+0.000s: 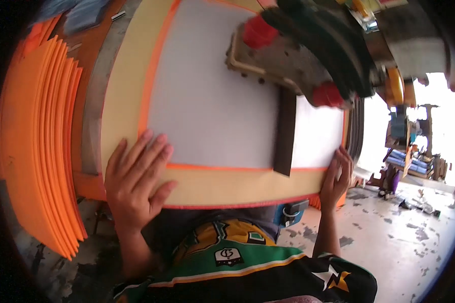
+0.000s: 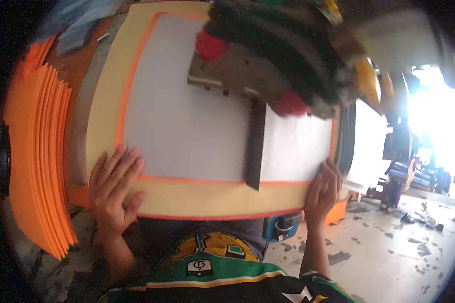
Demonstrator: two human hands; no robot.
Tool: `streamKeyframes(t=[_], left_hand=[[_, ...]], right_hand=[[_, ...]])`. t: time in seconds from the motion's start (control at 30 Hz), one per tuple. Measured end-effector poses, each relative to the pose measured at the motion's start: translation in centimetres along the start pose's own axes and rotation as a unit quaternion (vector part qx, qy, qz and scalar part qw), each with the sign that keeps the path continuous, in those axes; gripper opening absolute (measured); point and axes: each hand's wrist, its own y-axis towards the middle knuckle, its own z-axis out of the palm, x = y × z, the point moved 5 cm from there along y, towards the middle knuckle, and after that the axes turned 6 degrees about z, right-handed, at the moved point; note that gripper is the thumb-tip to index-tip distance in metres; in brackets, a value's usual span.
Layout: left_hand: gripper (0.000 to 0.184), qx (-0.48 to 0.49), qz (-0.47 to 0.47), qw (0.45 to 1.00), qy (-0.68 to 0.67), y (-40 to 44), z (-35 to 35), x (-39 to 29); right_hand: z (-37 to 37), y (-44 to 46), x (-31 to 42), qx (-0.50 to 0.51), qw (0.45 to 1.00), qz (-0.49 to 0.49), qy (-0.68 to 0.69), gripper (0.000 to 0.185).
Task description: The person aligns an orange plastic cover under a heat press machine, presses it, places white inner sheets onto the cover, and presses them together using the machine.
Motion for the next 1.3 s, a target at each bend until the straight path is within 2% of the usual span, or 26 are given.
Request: streamKeyframes(t=[0.07, 0.17, 0.57, 1.0, 1.3], left_hand=[[0.047, -0.001, 0.019, 1.000, 0.008, 0.0, 0.2, 0.1], [0.040, -0.073, 0.029, 0.997, 0.011, -0.5, 0.0, -0.3], [0.033, -0.116, 0.062, 0.990, 0.057, -1.4, 0.1, -0.4], [0.029, -0.155, 0.052, 0.985, 0.060, -1.8, 0.5, -0.3], [0.030, -0.160, 0.051, 0.984, 0.064, -1.8, 0.5, -0.4]], right_hand=[[0.2, 0.0, 0.1, -0.009, 1.000, 0.010, 0.014, 0.028], [-0.3, -0.2, 0.2, -0.028, 0.999, 0.009, 0.027, 0.026], [-0.6, -1.4, -0.7, -0.152, 0.985, -0.026, 0.079, 0.022], [-0.9, -1.8, -1.1, -0.159, 0.980, -0.018, 0.118, 0.022], [-1.1, -2.2, -0.7, -0.152, 0.974, -0.102, 0.134, 0.021]])
